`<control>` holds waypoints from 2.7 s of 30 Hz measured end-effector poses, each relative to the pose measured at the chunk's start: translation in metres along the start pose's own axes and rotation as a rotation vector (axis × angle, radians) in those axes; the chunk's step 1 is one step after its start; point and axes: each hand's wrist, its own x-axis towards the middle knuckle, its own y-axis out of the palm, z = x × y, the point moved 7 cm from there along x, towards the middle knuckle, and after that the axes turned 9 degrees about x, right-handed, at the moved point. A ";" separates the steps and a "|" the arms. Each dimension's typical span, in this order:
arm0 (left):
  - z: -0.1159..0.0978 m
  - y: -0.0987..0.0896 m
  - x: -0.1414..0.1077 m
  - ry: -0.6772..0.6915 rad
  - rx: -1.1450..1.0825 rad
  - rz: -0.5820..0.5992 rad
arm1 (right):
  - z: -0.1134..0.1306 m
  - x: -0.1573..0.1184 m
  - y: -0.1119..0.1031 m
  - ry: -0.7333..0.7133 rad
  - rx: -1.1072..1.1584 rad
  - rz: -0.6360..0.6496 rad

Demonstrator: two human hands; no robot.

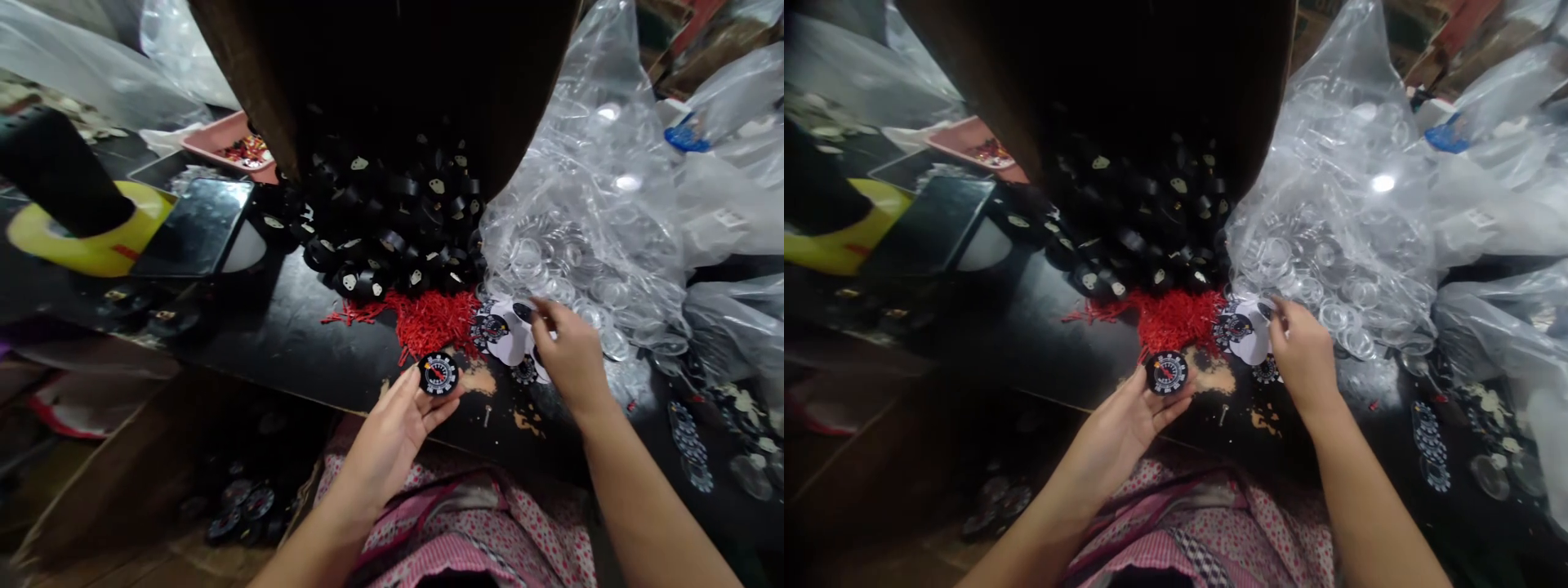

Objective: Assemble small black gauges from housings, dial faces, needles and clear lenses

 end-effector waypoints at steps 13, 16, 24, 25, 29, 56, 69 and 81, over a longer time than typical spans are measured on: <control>-0.004 0.005 -0.013 0.245 0.425 0.082 | 0.077 -0.057 0.045 -0.076 0.392 0.348; -0.005 0.012 -0.018 0.280 0.590 0.115 | 0.081 -0.054 0.044 -0.102 0.247 0.269; -0.009 -0.028 -0.039 0.218 0.750 0.059 | 0.085 -0.058 0.055 -0.124 0.403 0.422; -0.014 -0.051 -0.047 0.228 0.806 -0.021 | 0.080 -0.059 0.055 -0.092 0.454 0.467; -0.066 -0.129 -0.090 0.526 1.265 -0.531 | 0.065 -0.057 0.055 0.034 0.494 0.455; -0.035 -0.032 -0.036 0.422 0.823 -0.063 | 0.068 -0.082 0.078 0.284 0.886 0.672; 0.000 -0.016 -0.026 -0.013 0.029 0.008 | 0.025 -0.049 0.046 -0.010 -0.079 0.434; 0.000 0.004 -0.017 0.046 -0.078 -0.028 | 0.054 -0.071 0.060 0.166 0.587 0.492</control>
